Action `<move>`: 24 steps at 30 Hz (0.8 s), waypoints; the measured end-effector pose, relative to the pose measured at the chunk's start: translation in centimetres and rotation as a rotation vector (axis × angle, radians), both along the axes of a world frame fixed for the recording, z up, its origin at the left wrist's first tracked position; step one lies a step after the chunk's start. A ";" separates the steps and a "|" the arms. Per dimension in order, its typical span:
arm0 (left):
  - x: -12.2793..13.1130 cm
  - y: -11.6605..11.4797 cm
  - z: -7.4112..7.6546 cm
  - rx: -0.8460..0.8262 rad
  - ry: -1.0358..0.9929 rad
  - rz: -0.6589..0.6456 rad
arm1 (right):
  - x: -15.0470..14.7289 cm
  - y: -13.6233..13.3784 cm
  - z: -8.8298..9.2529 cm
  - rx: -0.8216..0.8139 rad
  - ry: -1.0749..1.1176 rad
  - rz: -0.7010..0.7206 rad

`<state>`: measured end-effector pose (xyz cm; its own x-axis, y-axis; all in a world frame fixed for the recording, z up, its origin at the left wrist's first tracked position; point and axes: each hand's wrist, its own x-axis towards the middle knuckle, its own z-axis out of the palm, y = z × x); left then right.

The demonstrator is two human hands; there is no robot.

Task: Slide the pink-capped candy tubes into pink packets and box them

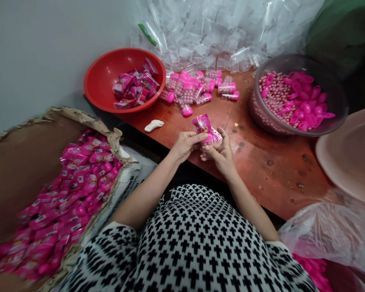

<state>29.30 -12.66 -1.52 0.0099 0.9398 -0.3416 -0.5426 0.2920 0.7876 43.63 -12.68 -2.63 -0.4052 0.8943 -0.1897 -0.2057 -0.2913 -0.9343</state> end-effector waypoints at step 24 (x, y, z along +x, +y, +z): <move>0.1 -0.2 0.2 0.022 0.082 -0.070 | -0.4 -0.4 -0.4 0.024 0.102 -0.052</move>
